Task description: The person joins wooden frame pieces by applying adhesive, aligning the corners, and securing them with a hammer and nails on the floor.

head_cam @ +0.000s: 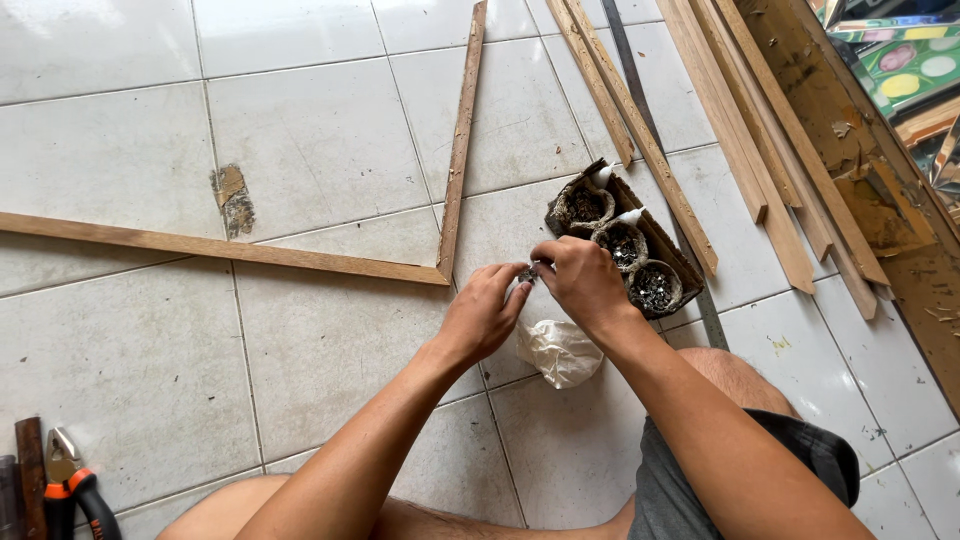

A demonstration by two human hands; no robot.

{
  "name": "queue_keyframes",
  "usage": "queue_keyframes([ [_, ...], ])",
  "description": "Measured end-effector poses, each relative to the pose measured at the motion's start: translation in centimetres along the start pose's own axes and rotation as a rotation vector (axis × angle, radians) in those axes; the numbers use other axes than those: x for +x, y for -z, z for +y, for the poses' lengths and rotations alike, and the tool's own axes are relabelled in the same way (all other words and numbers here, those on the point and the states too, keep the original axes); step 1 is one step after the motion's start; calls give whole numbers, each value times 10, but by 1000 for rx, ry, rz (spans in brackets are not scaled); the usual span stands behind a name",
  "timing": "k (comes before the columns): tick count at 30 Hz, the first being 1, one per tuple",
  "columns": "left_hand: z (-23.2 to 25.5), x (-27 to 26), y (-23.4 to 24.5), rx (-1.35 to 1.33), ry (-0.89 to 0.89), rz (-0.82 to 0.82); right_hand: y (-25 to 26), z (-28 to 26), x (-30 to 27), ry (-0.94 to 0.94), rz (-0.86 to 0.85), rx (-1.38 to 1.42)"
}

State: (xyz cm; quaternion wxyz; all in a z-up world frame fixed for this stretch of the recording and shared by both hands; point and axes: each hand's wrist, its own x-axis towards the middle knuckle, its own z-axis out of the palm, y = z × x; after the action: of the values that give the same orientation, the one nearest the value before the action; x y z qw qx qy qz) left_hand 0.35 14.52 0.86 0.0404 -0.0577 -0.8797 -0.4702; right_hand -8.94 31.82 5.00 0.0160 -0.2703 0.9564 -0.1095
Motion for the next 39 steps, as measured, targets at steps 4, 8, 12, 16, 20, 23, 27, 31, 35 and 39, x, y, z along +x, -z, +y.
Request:
queue_keyframes([
  [4, 1, 1, 11, -135, 102, 56, 7, 3, -3, -86, 31, 113],
  [8, 3, -7, 35, -169, 208, 203, 9, 10, -9, -187, -9, 151],
  [12, 0, -24, 49, -172, 344, 270, 27, -24, -11, -210, -93, 154],
  [16, 32, -52, 77, -163, 426, 279, 38, -69, -11, -109, -206, 68],
  [20, 41, -90, 113, -74, 445, 306, 46, -139, -22, 84, -290, 42],
  [23, 58, -141, 150, -100, 548, 464, 42, -198, -29, 239, -312, 73],
  [27, 20, -252, 188, -17, 560, 844, 25, -288, -35, 449, -335, 93],
  [31, -35, -375, 189, 273, 793, 1258, -11, -395, -67, 672, -385, 182],
  [35, -103, -447, 163, 577, 893, 1198, -60, -489, -123, 824, -487, 333],
  [39, -140, -455, 151, 770, 1057, 1041, -130, -501, -125, 992, -394, 144],
])
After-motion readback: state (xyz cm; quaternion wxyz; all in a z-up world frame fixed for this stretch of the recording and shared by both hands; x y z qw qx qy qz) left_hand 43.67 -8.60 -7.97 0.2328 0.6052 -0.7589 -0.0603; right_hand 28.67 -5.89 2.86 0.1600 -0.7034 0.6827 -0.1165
